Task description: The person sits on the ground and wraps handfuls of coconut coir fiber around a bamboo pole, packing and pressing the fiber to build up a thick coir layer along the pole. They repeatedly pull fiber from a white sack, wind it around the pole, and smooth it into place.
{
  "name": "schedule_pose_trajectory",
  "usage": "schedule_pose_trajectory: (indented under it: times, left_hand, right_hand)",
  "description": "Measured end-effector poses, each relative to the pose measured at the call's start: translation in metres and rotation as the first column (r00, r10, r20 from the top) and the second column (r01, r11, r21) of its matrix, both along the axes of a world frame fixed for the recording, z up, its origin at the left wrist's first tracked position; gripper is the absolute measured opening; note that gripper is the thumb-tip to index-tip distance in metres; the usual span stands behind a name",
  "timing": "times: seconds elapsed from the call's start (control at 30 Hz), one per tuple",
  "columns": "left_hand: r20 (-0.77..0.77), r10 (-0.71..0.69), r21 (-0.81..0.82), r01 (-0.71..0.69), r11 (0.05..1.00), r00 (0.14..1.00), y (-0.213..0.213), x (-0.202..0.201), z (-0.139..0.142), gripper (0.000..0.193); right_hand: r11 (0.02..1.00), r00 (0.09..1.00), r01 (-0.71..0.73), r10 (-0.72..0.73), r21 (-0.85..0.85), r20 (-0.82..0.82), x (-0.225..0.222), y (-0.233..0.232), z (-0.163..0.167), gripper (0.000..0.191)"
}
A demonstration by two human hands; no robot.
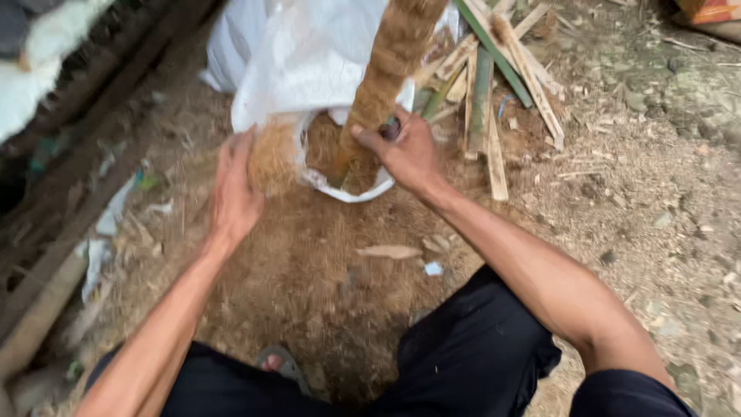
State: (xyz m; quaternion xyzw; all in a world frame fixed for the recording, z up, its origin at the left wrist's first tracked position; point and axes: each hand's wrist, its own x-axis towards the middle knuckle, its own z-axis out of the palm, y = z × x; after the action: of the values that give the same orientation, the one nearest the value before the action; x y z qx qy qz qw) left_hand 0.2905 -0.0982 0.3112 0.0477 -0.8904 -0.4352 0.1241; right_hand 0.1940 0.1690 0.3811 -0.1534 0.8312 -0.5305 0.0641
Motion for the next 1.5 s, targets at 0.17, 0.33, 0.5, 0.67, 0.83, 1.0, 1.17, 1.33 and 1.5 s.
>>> schedule_pose_trajectory:
  times: [0.17,0.33,0.5,0.67,0.83,1.0,1.17,1.33,1.5]
  left_hand:
    - [-0.310,0.026,0.139,0.018,0.990,0.950,0.002,-0.005,-0.004,0.061]
    - [0.257,-0.119,-0.242,0.183,0.953,0.959,-0.004,-0.006,0.000,0.077]
    - [-0.228,0.065,0.074,-0.050,0.996,0.971,-0.009,-0.013,-0.005,0.070]
    - [-0.289,0.145,0.130,-0.111,0.985,0.946,-0.005,-0.025,-0.008,0.101]
    - [-0.285,0.133,0.368,-0.019,0.930,0.949,0.009,-0.032,-0.012,0.094]
    - [-0.206,0.102,0.472,0.007,0.882,0.973,0.021,-0.040,-0.024,0.086]
    - [-0.112,0.103,0.397,-0.051,0.916,0.988,0.023,-0.043,-0.021,0.050]
    - [-0.064,0.182,0.296,-0.156,0.942,0.981,0.020,-0.041,-0.007,0.047]
    - [-0.014,0.212,0.127,-0.208,0.970,0.977,0.011,-0.038,-0.017,0.045]
  right_hand:
    - [0.998,0.998,0.050,-0.049,-0.027,0.041,0.003,-0.006,0.002,0.040]
    - [0.996,0.995,0.084,-0.084,0.009,0.045,0.002,-0.005,0.009,0.030]
    - [0.993,0.989,0.115,-0.116,0.010,0.095,-0.002,-0.005,0.004,0.027]
    - [0.995,0.990,0.091,-0.086,-0.033,0.111,-0.010,-0.007,-0.008,0.022]
    - [0.993,0.992,0.053,-0.040,-0.108,0.117,-0.015,-0.007,-0.017,0.019]
    - [0.999,0.998,0.029,-0.027,-0.028,0.063,-0.014,-0.002,-0.019,0.020]
    - [1.000,1.000,0.014,-0.014,0.000,0.026,-0.012,0.001,-0.015,0.027]
    - [0.998,0.999,-0.049,0.049,-0.038,-0.004,-0.008,-0.002,-0.014,0.031]
    - [0.998,0.997,-0.070,0.070,-0.001,-0.017,-0.006,-0.008,-0.013,0.033]
